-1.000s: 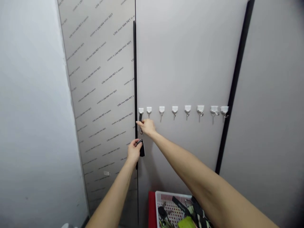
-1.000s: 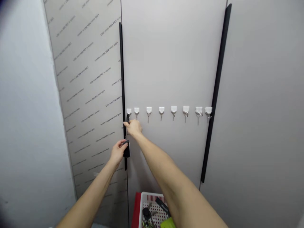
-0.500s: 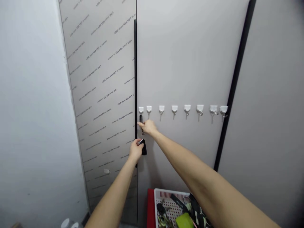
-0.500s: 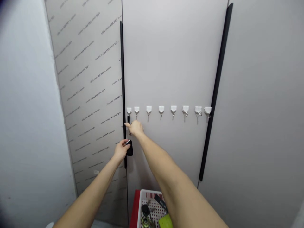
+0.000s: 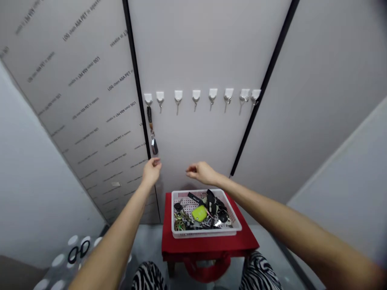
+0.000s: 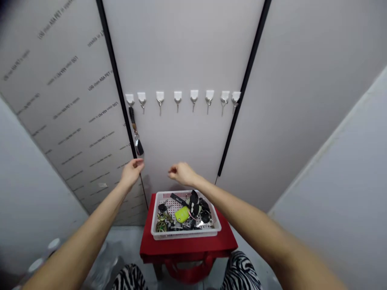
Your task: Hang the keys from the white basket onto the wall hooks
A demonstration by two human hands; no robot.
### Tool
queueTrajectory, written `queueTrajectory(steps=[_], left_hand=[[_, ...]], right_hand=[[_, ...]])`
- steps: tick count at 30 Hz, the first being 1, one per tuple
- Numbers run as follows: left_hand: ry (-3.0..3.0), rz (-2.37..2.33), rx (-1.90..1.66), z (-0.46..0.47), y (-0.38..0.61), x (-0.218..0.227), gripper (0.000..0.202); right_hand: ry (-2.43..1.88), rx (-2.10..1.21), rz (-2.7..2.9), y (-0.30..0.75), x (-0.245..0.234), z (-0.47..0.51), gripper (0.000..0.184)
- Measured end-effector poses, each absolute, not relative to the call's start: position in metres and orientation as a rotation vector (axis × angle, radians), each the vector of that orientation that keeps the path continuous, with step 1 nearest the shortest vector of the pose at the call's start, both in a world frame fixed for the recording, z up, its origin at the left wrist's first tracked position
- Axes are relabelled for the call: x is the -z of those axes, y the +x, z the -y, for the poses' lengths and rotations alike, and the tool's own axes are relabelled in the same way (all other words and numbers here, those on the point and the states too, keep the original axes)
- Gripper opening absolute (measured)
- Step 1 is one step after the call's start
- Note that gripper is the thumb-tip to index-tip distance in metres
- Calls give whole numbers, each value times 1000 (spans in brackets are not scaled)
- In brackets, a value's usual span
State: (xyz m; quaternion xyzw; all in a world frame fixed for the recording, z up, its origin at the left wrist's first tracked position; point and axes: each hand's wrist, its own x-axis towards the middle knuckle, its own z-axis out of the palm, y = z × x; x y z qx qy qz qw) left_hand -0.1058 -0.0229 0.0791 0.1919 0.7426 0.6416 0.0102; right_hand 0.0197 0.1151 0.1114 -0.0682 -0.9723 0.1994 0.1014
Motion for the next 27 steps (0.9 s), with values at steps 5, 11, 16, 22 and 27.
queueTrajectory(steps=[5,11,16,22,27], left_hand=[[907,-2289,-1604,14,-37,-27,20],[1110,-2462,-974,-7,14,12,29],[1175,-2525,-721,-21,23,16,31],[1109,-2454,-1023,-19,26,13,32],[886,-2167,-1458,-17,26,-2,27]], right_hand=[[-113,-492,3005,72,-53,-127,24],[-337,-375,2941,94,-19,-124,32],[-378,-570,2786,101,-10,-131,14],[-404,-862,2521,121,-10,-139,10],[-486,-884,2320,125,-15,-138,13]])
